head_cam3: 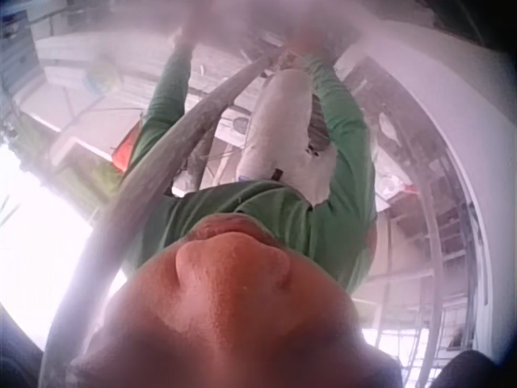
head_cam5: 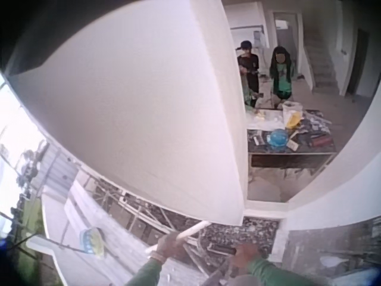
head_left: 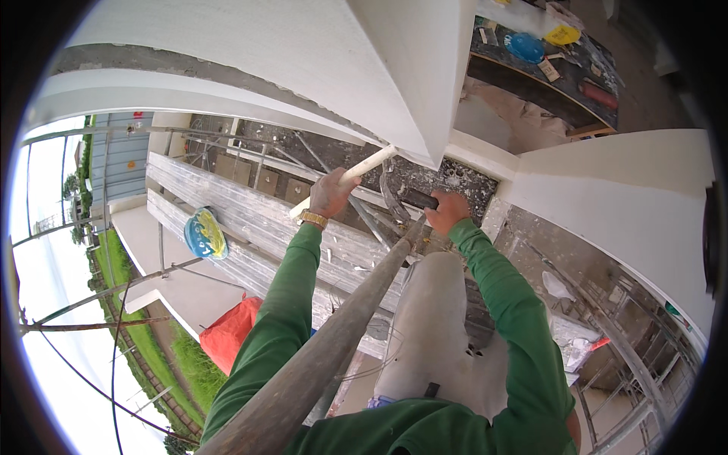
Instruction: The person applies plaster to a white wall corner using a trowel and a wooden stick. They smooth the plaster along the corner, occasionally pause to clean the tools, and continue working on the wall surface while standing on scaffolding.
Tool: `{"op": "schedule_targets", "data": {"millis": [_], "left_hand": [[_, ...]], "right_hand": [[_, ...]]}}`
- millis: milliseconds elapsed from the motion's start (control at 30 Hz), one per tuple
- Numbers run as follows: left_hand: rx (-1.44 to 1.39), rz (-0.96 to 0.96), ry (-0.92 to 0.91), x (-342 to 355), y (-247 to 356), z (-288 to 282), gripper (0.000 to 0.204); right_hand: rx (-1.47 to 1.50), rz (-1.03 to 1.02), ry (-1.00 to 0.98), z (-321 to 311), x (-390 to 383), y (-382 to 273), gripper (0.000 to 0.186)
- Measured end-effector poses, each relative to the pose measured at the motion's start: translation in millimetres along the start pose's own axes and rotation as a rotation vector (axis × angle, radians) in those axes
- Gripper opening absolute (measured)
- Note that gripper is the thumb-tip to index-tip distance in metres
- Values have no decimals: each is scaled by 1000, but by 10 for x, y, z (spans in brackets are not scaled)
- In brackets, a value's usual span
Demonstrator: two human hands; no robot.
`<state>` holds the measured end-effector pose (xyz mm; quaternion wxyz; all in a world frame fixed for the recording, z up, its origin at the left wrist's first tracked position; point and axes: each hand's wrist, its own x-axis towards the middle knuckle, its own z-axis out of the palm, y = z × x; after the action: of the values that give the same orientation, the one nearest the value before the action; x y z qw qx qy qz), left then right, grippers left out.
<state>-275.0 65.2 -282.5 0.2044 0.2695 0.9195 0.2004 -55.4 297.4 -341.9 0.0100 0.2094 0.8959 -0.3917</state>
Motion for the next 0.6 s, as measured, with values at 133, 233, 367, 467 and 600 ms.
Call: {"op": "schedule_targets", "data": {"millis": [133, 233, 367, 467, 600], "left_hand": [[-6, 12, 11, -4, -77, -8, 52], [30, 30, -38, 60, -36, -32, 54], [27, -26, -39, 29, 7, -102, 54], [15, 2, -33, 30, 2, -87, 53], [29, -4, -50, 34, -10, -47, 56]], "right_hand": [[149, -202, -25, 14, -89, 25, 24], [178, -263, -50, 13, 13, 207, 24], [50, -239, -38, -166, 41, 9, 23], [193, -575, -167, -261, -14, 94, 27], [-79, -35, 48, -45, -20, 86, 21]]}}
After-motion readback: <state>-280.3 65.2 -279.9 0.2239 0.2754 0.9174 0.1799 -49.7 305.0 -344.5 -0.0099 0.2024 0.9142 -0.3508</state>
